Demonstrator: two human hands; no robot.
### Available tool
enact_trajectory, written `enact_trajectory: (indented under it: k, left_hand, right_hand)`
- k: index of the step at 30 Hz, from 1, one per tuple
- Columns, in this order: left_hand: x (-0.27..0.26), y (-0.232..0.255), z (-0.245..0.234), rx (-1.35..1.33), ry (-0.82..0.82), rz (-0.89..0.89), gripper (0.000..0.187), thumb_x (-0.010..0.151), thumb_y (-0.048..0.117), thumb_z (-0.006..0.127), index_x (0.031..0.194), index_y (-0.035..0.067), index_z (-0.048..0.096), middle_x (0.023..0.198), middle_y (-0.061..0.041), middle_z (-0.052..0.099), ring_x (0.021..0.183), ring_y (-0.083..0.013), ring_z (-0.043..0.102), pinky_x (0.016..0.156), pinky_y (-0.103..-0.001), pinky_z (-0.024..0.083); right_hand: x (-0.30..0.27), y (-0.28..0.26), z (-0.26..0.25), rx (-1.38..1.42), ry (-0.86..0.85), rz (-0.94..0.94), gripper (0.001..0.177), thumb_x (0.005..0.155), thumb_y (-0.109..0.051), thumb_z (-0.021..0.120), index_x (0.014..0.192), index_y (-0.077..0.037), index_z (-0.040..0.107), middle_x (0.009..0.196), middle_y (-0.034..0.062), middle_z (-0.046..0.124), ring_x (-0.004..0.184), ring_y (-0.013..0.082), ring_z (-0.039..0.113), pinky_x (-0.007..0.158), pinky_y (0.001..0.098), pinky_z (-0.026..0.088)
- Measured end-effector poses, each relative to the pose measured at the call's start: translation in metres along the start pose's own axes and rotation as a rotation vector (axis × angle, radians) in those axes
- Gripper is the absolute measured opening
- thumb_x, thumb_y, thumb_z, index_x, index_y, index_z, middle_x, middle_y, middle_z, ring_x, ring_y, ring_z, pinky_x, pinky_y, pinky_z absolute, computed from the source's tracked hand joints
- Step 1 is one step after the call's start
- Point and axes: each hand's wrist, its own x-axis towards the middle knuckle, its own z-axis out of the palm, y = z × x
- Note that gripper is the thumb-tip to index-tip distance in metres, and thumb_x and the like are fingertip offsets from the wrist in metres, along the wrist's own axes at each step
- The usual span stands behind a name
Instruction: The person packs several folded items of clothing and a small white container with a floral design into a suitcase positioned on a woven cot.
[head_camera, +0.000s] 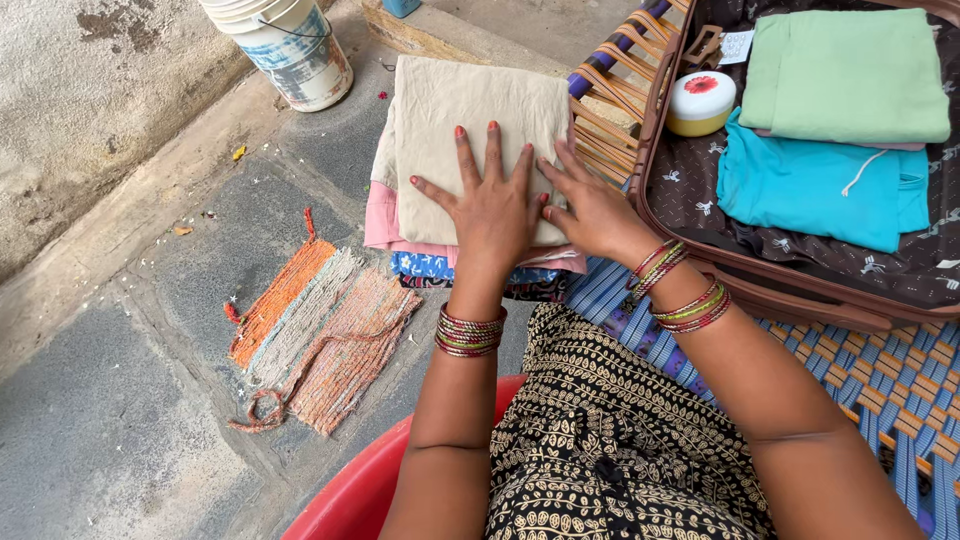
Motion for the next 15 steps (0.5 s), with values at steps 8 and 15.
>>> enact_trajectory:
  k: [8,15]
  left_hand:
    - [0.016,0.064,0.045,-0.237,0.053,0.149,0.056,0.097,0.025,0.062,0.151,0.018,0.049,0.155,-0.007,0.051,0.153,-0.0419,0.03,0.11,-0.089,0.005]
    - [0.05,0.139,0.103,-0.533,0.044,0.416,0.065,0.091,0.023,0.065,0.152,0.017,0.044,0.156,-0.009,0.049,0.153,-0.0451,0.033,0.12,-0.072,0.022]
  right_hand:
    - [-0.011,0.041,-0.071,-0.159,0.115,-0.041,0.05,0.09,-0.023,0.071,0.135,-0.005,0.062,0.143,0.0193,0.06,0.133,0.0411,0.054,0.114,0.0478,0.042]
    - [-0.011,0.129,-0.132,-0.308,-0.008,0.407,0.047,0.091,-0.022,0.066,0.139,-0.024,0.068,0.122,0.0157,0.073,0.111,0.0387,0.068,0.096,0.0489,0.055]
